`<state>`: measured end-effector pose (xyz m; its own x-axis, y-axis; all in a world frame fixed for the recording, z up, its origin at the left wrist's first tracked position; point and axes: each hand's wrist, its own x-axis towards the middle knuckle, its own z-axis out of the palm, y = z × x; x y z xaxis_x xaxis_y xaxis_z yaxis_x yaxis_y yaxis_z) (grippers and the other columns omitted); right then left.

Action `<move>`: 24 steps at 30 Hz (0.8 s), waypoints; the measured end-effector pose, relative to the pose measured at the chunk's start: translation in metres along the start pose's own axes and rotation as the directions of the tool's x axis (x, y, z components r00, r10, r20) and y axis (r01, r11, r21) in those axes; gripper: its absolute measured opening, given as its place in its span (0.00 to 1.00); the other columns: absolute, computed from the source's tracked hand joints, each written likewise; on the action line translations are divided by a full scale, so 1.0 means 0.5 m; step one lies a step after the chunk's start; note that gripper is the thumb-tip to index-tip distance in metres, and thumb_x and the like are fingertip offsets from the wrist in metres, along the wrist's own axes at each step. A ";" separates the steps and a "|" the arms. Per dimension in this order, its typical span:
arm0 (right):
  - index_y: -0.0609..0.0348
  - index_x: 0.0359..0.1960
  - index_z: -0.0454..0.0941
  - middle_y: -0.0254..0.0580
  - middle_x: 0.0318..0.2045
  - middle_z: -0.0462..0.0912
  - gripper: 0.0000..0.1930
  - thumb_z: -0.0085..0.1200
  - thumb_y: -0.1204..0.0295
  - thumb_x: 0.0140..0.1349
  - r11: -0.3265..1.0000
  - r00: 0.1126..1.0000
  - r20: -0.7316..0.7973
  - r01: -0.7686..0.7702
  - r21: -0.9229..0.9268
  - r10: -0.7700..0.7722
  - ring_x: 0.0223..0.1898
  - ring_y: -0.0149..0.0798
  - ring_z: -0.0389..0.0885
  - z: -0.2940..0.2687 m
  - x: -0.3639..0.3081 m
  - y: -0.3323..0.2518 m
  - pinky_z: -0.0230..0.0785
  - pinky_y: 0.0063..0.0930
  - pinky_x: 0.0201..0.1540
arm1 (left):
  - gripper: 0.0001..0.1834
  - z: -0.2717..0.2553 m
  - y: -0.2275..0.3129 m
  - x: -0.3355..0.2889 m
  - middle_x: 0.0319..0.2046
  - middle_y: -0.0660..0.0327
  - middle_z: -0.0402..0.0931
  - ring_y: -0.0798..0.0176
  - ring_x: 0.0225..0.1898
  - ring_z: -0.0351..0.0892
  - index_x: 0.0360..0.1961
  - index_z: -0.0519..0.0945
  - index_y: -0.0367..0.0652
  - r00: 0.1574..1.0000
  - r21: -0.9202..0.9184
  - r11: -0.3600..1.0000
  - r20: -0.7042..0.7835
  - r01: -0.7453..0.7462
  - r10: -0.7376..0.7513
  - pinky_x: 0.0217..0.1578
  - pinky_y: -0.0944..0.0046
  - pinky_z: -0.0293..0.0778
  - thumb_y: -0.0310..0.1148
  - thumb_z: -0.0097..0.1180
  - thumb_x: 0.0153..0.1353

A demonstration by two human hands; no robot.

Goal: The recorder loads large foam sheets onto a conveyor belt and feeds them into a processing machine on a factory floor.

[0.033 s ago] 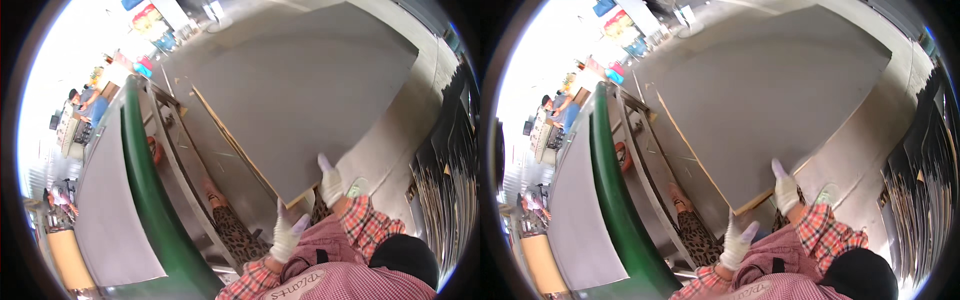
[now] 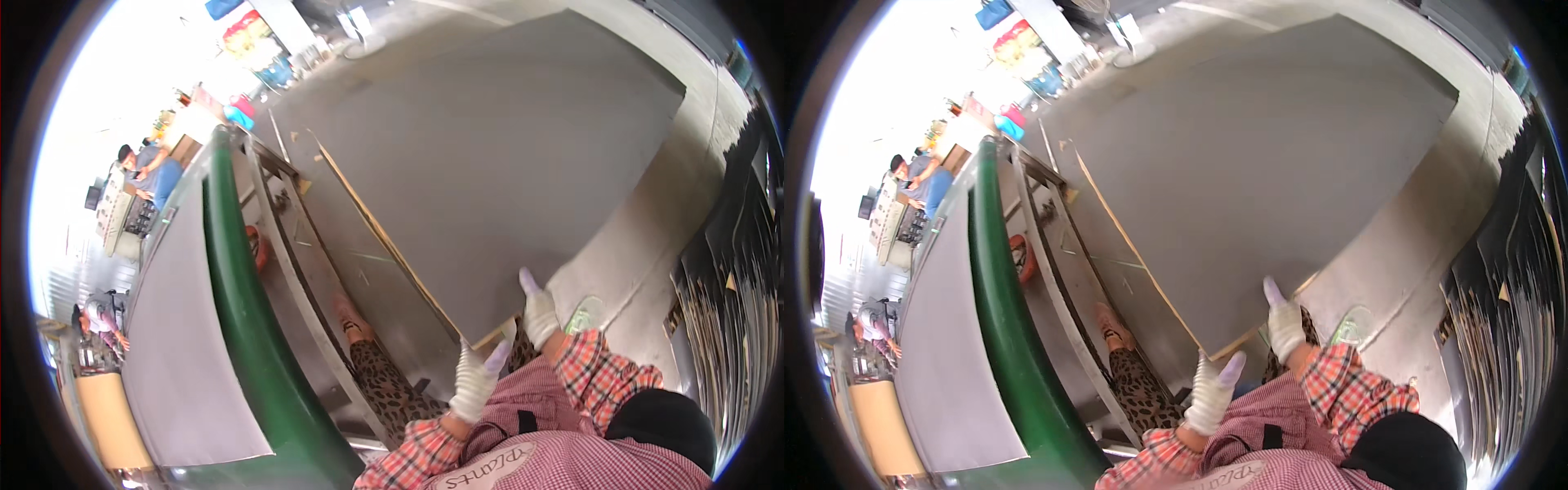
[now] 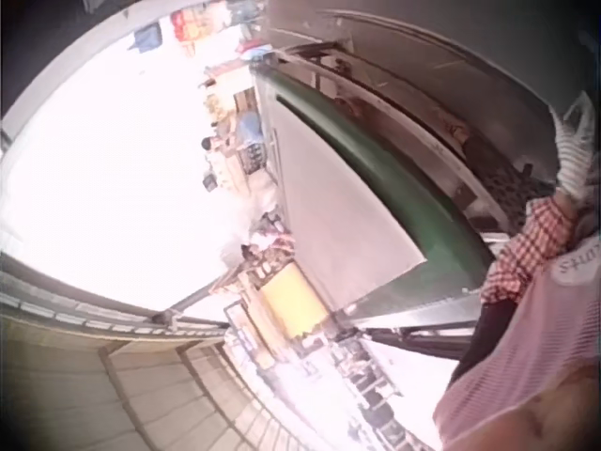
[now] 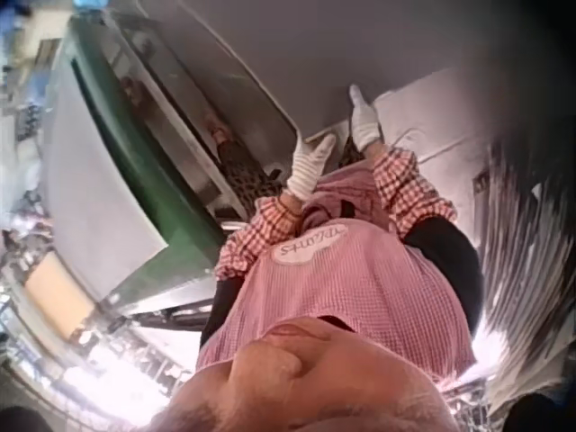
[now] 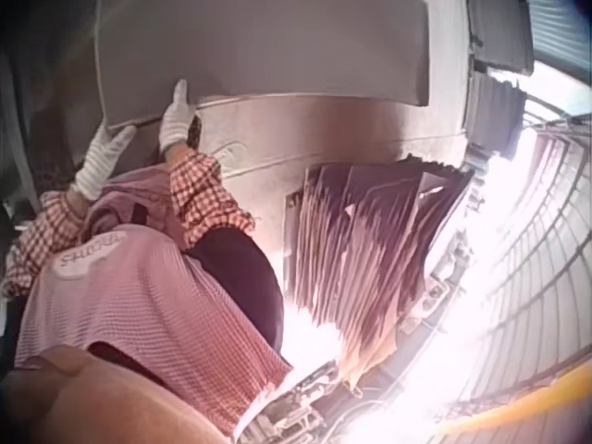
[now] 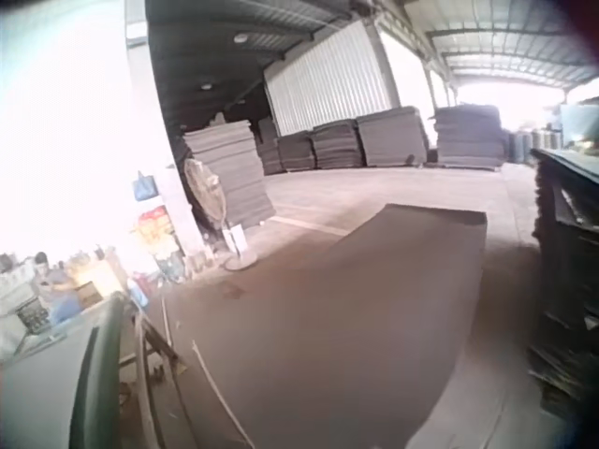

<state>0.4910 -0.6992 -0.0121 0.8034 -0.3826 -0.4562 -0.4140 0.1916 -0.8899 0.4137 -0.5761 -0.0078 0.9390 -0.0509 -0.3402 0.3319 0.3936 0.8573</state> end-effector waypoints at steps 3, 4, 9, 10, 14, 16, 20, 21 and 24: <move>0.63 0.54 0.61 0.41 0.47 0.71 0.28 0.51 0.59 0.55 0.697 0.984 0.141 0.024 -0.717 0.110 0.49 0.44 0.67 -0.102 0.096 0.247 0.67 0.39 0.44 | 0.30 -0.037 -0.112 0.058 0.45 0.54 0.66 0.63 0.41 0.71 0.57 0.53 0.39 0.999 0.788 0.614 0.021 -0.043 0.042 0.40 0.65 0.72 0.26 0.50 0.55; 0.63 0.54 0.61 0.41 0.47 0.71 0.28 0.51 0.59 0.55 0.705 0.980 0.170 0.050 -0.707 0.101 0.49 0.44 0.67 -0.080 0.086 0.228 0.67 0.39 0.44 | 0.25 -0.036 -0.112 0.068 0.43 0.54 0.66 0.61 0.37 0.73 0.53 0.57 0.38 0.953 0.298 0.931 -0.276 0.210 -0.126 0.36 0.63 0.74 0.27 0.50 0.55; 0.60 0.49 0.63 0.53 0.45 0.69 0.33 0.57 0.52 0.47 0.663 0.902 0.242 -0.427 0.615 0.357 0.47 0.55 0.66 -0.040 0.209 0.086 0.60 0.54 0.49 | 0.12 -0.085 0.111 0.159 0.29 0.56 0.70 0.58 0.25 0.74 0.39 0.68 0.33 0.949 0.367 0.930 -0.300 0.024 0.094 0.25 0.60 0.77 0.30 0.48 0.57; 0.64 0.45 0.65 0.52 0.42 0.70 0.31 0.58 0.52 0.46 0.568 0.848 0.512 -0.492 0.660 0.140 0.45 0.54 0.68 -0.066 0.259 0.041 0.62 0.48 0.49 | 0.11 -0.090 0.212 0.159 0.25 0.58 0.70 0.58 0.23 0.73 0.36 0.69 0.32 0.946 0.565 0.825 -0.269 0.005 0.179 0.24 0.60 0.76 0.30 0.48 0.56; 0.55 0.46 0.65 0.45 0.39 0.71 0.30 0.56 0.49 0.46 0.686 0.977 0.146 -0.214 0.696 0.157 0.44 0.48 0.68 -0.263 0.452 -0.113 0.60 0.44 0.51 | 0.16 -0.174 0.565 0.072 0.28 0.53 0.76 0.60 0.23 0.78 0.36 0.74 0.27 0.873 0.816 0.538 -0.089 -0.213 0.480 0.24 0.65 0.74 0.31 0.55 0.51; 0.48 0.48 0.63 0.45 0.42 0.68 0.31 0.56 0.48 0.46 0.702 0.987 0.155 -0.139 0.698 0.041 0.44 0.46 0.68 -0.378 0.488 -0.133 0.59 0.43 0.51 | 0.14 -0.342 0.739 -0.069 0.22 0.54 0.76 0.61 0.20 0.78 0.35 0.75 0.30 0.659 0.925 0.182 0.092 -0.335 0.747 0.21 0.68 0.72 0.30 0.54 0.48; 0.57 0.48 0.66 0.41 0.46 0.72 0.26 0.48 0.52 0.54 0.690 0.956 0.288 -0.178 0.701 -0.046 0.47 0.42 0.70 -0.487 0.419 -0.083 0.63 0.40 0.49 | 0.15 -0.758 0.885 -0.558 0.33 0.55 0.77 0.63 0.33 0.76 0.39 0.77 0.37 0.025 0.890 0.453 -0.455 0.051 0.890 0.30 0.65 0.72 0.35 0.51 0.53; 0.59 0.47 0.67 0.41 0.46 0.72 0.25 0.48 0.53 0.54 0.732 0.949 0.316 -0.206 0.650 -0.013 0.46 0.42 0.70 -0.489 0.384 -0.069 0.63 0.40 0.49 | 0.20 -0.856 0.848 -0.684 0.36 0.54 0.76 0.62 0.36 0.75 0.44 0.74 0.36 -0.044 0.814 0.564 -0.564 0.138 0.825 0.33 0.61 0.72 0.38 0.53 0.53; 0.62 0.47 0.68 0.41 0.44 0.73 0.24 0.48 0.57 0.55 0.848 0.928 0.356 -0.099 0.521 -0.110 0.45 0.41 0.72 -0.364 0.216 -0.065 0.64 0.36 0.49 | 0.39 -0.955 0.680 -0.847 0.41 0.53 0.73 0.58 0.41 0.71 0.49 0.69 0.34 -0.469 0.415 0.859 -0.720 0.300 0.511 0.41 0.58 0.69 0.50 0.64 0.39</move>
<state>0.5133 -0.9111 -0.0315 0.9435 -0.0546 -0.3268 -0.2076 0.6713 -0.7115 0.0860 0.0174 0.2434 -0.3358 0.8862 0.3192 0.6040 -0.0575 0.7949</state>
